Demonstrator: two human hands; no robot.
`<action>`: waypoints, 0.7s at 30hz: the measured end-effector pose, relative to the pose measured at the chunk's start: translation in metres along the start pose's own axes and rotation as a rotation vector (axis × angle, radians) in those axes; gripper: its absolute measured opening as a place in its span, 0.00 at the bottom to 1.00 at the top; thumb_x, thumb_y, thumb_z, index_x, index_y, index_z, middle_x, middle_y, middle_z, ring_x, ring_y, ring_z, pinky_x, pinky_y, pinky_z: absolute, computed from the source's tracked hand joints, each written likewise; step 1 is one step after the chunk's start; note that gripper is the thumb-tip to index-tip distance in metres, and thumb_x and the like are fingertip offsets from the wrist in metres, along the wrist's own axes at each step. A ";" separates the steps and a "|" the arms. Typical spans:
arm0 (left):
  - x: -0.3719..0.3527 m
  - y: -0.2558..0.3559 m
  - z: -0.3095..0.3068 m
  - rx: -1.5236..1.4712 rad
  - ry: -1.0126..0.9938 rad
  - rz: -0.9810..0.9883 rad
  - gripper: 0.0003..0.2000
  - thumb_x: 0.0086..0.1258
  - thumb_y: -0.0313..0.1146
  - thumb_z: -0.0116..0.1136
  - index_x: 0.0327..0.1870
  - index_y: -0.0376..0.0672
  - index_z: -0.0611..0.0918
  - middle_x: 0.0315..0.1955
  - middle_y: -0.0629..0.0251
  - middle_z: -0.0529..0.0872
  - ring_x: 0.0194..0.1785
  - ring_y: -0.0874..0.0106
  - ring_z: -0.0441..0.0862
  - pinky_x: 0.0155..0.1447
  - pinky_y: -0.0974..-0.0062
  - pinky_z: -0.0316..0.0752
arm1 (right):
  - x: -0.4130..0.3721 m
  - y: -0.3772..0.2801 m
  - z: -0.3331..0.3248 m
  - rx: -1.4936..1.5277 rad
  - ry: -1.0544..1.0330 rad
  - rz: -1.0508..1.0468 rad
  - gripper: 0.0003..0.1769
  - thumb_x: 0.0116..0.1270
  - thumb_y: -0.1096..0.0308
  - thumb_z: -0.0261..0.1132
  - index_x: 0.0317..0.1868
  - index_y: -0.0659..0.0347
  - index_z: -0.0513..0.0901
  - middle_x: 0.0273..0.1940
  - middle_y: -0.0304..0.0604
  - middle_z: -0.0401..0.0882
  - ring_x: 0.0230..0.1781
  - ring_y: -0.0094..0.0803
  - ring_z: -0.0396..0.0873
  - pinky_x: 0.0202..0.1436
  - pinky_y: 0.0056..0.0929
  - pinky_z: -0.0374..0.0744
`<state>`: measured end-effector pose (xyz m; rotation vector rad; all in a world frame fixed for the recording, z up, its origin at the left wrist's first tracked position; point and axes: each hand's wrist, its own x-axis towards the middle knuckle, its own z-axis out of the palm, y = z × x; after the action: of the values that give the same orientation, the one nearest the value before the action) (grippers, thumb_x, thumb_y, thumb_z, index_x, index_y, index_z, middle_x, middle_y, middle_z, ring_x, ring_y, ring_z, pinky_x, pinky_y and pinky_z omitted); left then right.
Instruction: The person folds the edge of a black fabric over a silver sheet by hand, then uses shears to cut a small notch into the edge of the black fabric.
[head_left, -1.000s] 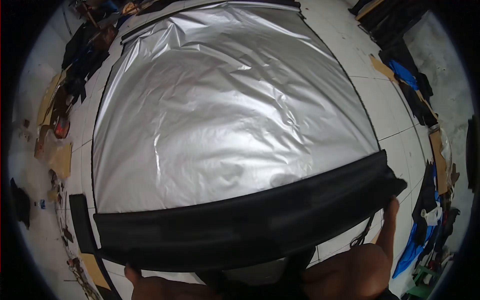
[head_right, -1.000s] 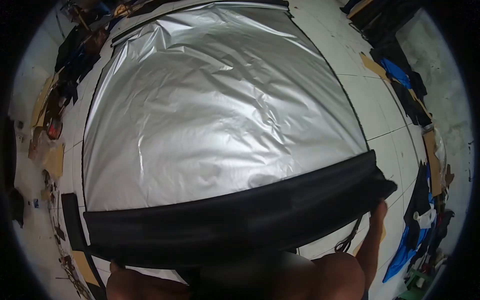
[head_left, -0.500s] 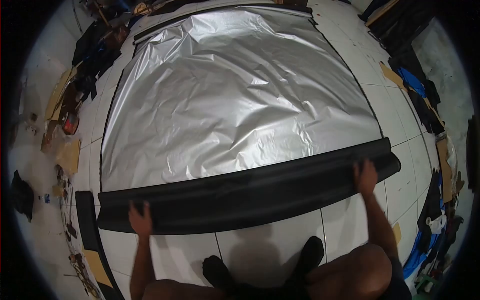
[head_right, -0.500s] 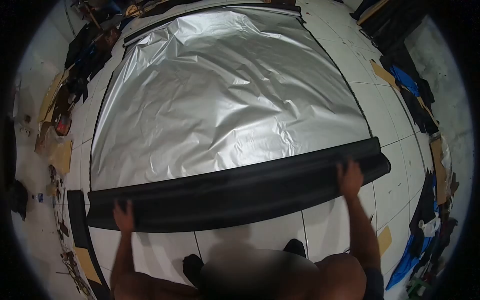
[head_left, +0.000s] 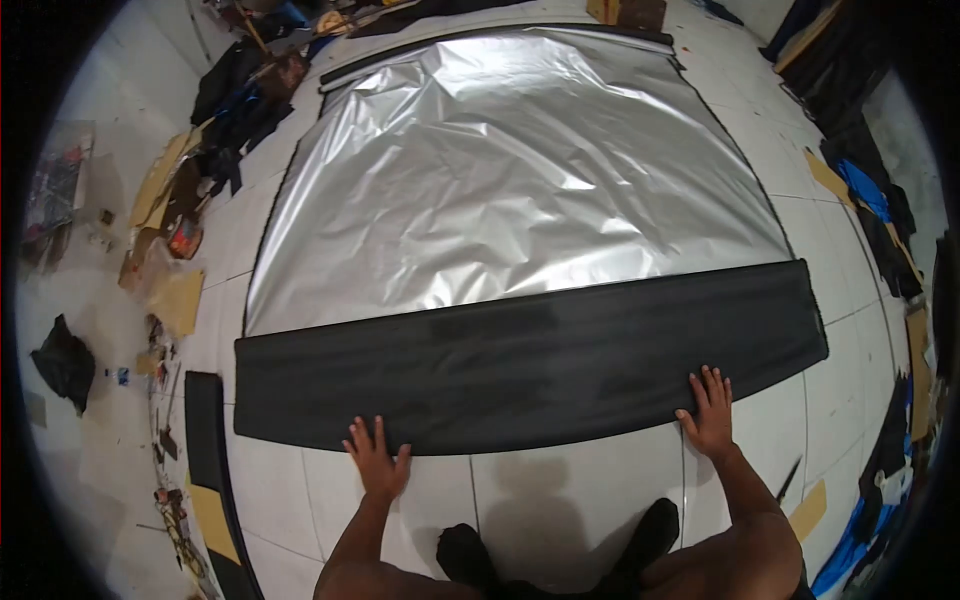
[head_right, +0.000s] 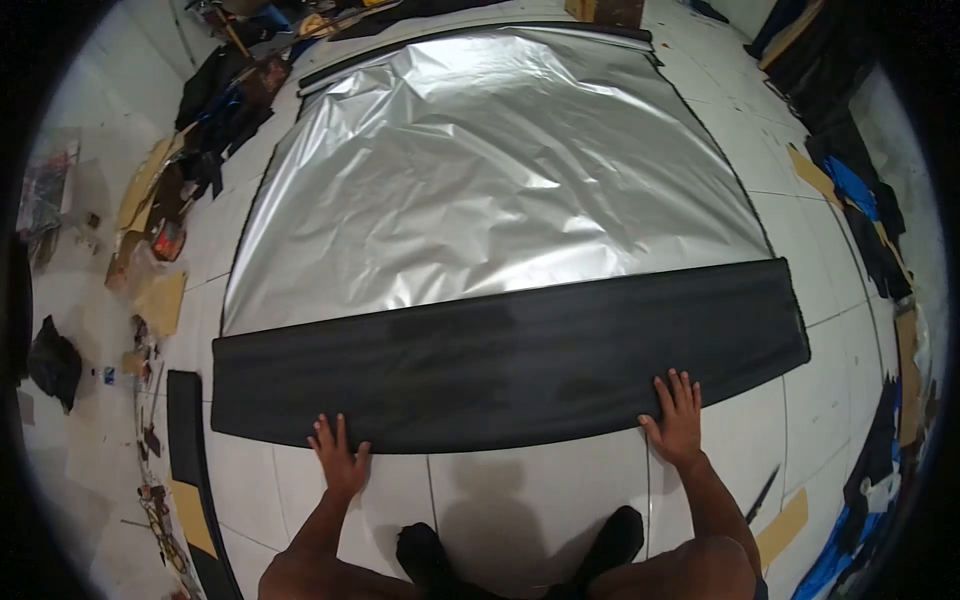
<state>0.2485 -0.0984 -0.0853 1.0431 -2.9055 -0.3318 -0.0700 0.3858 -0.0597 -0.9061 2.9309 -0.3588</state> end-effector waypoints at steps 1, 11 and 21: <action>0.002 0.000 0.002 -0.009 -0.012 -0.002 0.37 0.64 0.49 0.57 0.71 0.42 0.59 0.71 0.40 0.47 0.74 0.43 0.41 0.71 0.43 0.32 | 0.003 0.000 0.001 0.018 -0.021 0.010 0.36 0.62 0.48 0.61 0.65 0.60 0.67 0.69 0.55 0.55 0.72 0.53 0.49 0.73 0.54 0.45; 0.006 -0.025 -0.017 -0.240 0.496 -0.160 0.28 0.66 0.40 0.58 0.61 0.31 0.67 0.52 0.44 0.71 0.54 0.51 0.71 0.58 0.58 0.66 | -0.010 0.022 -0.018 0.329 0.358 0.428 0.17 0.68 0.63 0.60 0.50 0.67 0.74 0.49 0.54 0.75 0.49 0.43 0.75 0.54 0.35 0.71; 0.044 -0.161 -0.013 -1.590 0.320 -1.143 0.14 0.72 0.34 0.49 0.47 0.30 0.73 0.34 0.57 0.80 0.31 0.68 0.79 0.28 0.71 0.74 | -0.001 0.137 0.033 1.379 0.379 1.174 0.17 0.64 0.53 0.63 0.40 0.59 0.79 0.29 0.37 0.76 0.25 0.28 0.73 0.25 0.26 0.74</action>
<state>0.3171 -0.2497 -0.1084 1.6822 -0.7284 -1.7155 -0.1408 0.4894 -0.1245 1.0059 1.9413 -1.9845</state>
